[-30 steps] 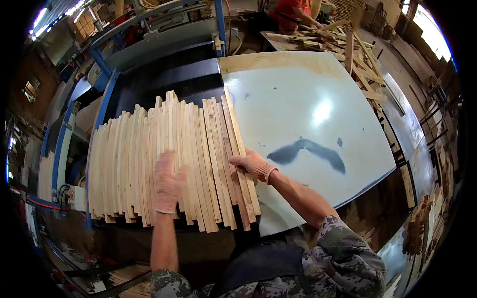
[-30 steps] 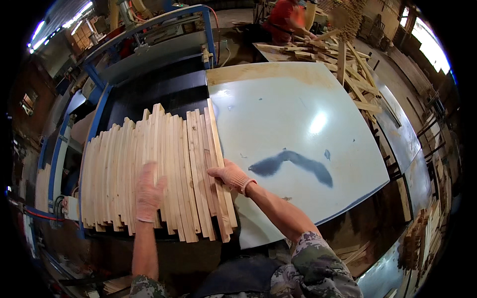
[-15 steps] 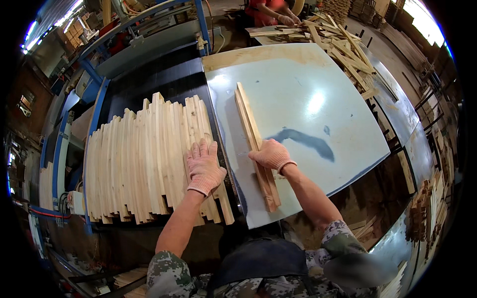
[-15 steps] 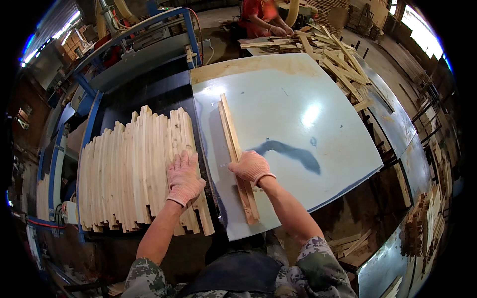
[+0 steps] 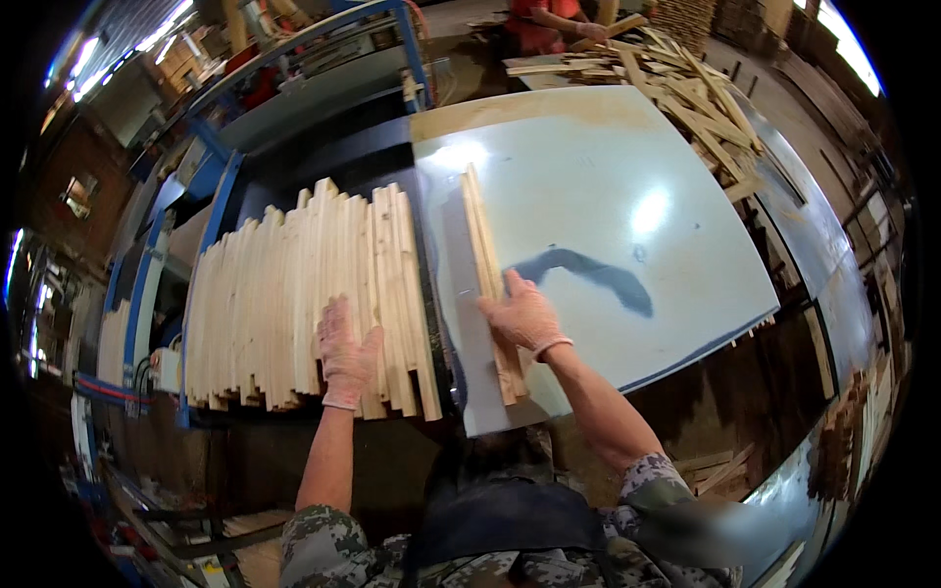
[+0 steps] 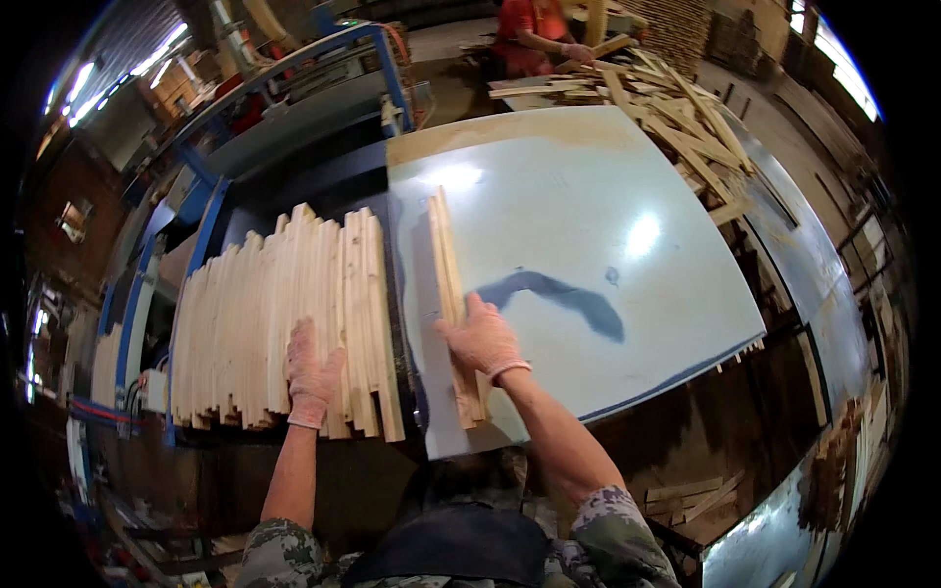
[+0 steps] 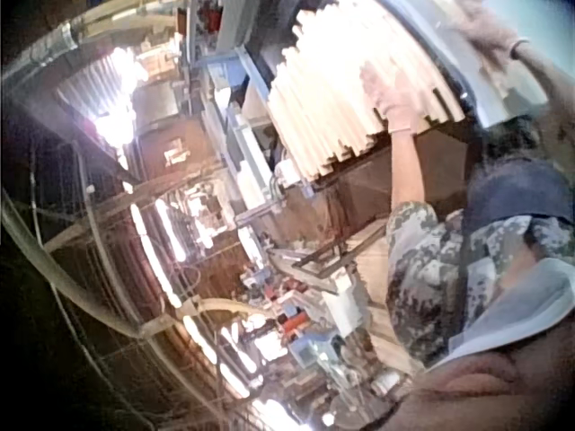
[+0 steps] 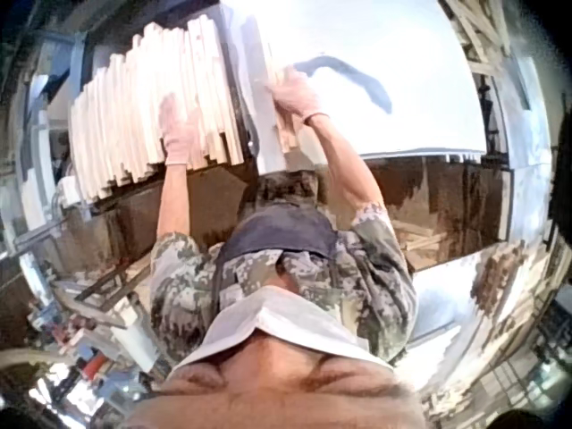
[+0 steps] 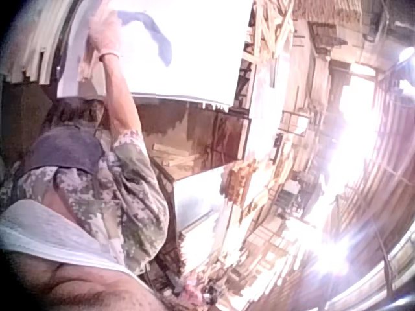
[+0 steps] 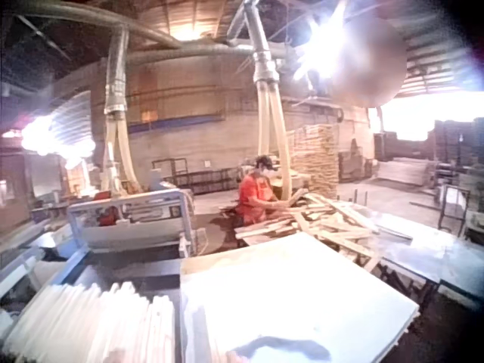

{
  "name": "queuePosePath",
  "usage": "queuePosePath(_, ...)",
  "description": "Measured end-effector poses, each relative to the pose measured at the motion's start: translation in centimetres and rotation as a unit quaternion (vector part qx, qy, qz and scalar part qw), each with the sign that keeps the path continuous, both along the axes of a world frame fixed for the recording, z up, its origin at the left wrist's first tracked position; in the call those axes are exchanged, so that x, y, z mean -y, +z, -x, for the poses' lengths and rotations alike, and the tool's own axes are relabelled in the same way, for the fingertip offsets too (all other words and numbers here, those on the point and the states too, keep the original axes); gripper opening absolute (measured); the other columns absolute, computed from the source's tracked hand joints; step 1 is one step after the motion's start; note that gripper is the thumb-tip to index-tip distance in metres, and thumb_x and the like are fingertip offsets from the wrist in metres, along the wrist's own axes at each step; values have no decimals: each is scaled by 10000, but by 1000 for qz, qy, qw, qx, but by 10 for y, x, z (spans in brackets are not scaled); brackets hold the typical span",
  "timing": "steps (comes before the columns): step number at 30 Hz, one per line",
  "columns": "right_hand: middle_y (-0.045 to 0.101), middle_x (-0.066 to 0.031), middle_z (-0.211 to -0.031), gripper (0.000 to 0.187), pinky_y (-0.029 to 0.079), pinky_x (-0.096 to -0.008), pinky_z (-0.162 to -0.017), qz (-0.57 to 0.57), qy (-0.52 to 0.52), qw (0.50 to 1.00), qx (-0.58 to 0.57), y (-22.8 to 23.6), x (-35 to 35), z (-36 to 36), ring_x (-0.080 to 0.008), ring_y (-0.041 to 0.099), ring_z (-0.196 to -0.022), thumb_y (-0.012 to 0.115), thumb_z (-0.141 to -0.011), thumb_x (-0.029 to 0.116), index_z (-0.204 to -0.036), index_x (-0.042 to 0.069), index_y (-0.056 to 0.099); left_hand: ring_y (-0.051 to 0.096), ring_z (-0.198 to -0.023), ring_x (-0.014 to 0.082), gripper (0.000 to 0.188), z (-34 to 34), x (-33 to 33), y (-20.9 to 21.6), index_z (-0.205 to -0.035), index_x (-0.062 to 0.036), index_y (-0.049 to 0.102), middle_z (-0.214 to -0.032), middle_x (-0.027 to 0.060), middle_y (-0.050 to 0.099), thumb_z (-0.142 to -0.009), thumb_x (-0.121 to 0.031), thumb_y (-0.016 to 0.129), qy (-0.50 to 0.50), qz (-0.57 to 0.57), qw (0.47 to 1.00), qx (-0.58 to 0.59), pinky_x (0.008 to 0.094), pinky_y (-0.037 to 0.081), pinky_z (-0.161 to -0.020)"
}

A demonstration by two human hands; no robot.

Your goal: The person repeatedly picks up stacks of light-colored wooden planks from a metal table and places them onto a conveyor belt. The person aligns the planks before feeding them into the machine. Other workers are visible in the background performing similar tasks.

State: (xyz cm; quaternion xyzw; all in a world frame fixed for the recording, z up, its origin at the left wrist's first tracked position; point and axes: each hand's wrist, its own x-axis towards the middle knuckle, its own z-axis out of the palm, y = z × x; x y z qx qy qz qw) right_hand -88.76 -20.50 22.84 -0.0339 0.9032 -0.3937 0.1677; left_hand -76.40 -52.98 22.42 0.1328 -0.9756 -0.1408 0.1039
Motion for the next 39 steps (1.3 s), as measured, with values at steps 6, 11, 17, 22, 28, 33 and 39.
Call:
queuePosePath(6, 642, -197, -1398, 696, 509, -409, -1081, 235, -87, 963, -100, -6, -22, -66, -291, 638, -1239, 763, -924, 195, -1534, -33, 519, 262, -1610, 345, 956, -132, 178, 14, -1664, -32, 293, -1728, 199, 310, -922, -415, 758, 348, 8, 937, 38, 459, 219, -1315)
queuePosePath(11, 674, -124, -1251, 628, 517, -343, -1035, 446, -129, 886, -1, 20, 5, -145, -195, 646, -1118, 697, -949, 34, -1531, -94, 498, 167, -1644, 341, 1011, -196, 330, 66, -1694, -47, 220, -1775, 160, 214, -939, -504, 713, 499, 68, 860, 80, 492, 171, -1325)
queuePosePath(17, 596, -241, -1463, 756, 466, -469, -1145, -92, -52, 928, -357, -13, 69, -152, -426, 566, -1370, 753, -806, 58, -1517, -40, 517, 313, -1571, 398, 1056, -209, 480, 110, -1672, -45, 284, -1739, 190, 293, -895, -653, 661, 475, 183, 838, 198, 568, 282, -1260)
queuePosePath(22, 436, -196, -1665, 726, 260, -516, -1296, -361, 15, 901, -238, -49, 90, -136, -394, 387, -1547, 644, -885, 156, -1586, 69, 477, 403, -1521, 363, 941, -250, 569, 101, -1636, -101, 375, -1680, 134, 396, -893, -572, 708, 460, 256, 836, 154, 534, 386, -1188)
queuePosePath(28, 516, -170, -1592, 626, 357, -518, -1217, -388, 17, 867, -313, -65, 81, -152, -387, 481, -1462, 587, -908, 112, -1530, 71, 532, 277, -1612, 302, 864, -236, 556, 77, -1680, -91, 274, -1751, 137, 285, -978, -407, 666, 420, 265, 854, 156, 504, 285, -1277)
queuePosePath(33, 621, -135, -1423, 607, 483, -490, -1050, -352, 23, 888, -297, -35, 95, -156, -370, 605, -1262, 605, -860, 80, -1465, 53, 574, 306, -1601, 304, 893, -247, 541, 99, -1685, -91, 252, -1741, 163, 306, -952, -355, 687, 424, 229, 860, 167, 466, 265, -1296)
queuePosePath(39, 640, -143, -1408, 602, 471, -504, -1063, -297, -9, 905, -305, -39, 90, -199, -367, 594, -1275, 618, -842, 61, -1444, 63, 599, 376, -1566, 303, 822, -278, 536, 123, -1642, -59, 365, -1718, 167, 353, -956, -364, 700, 424, 118, 888, 132, 422, 304, -1273)
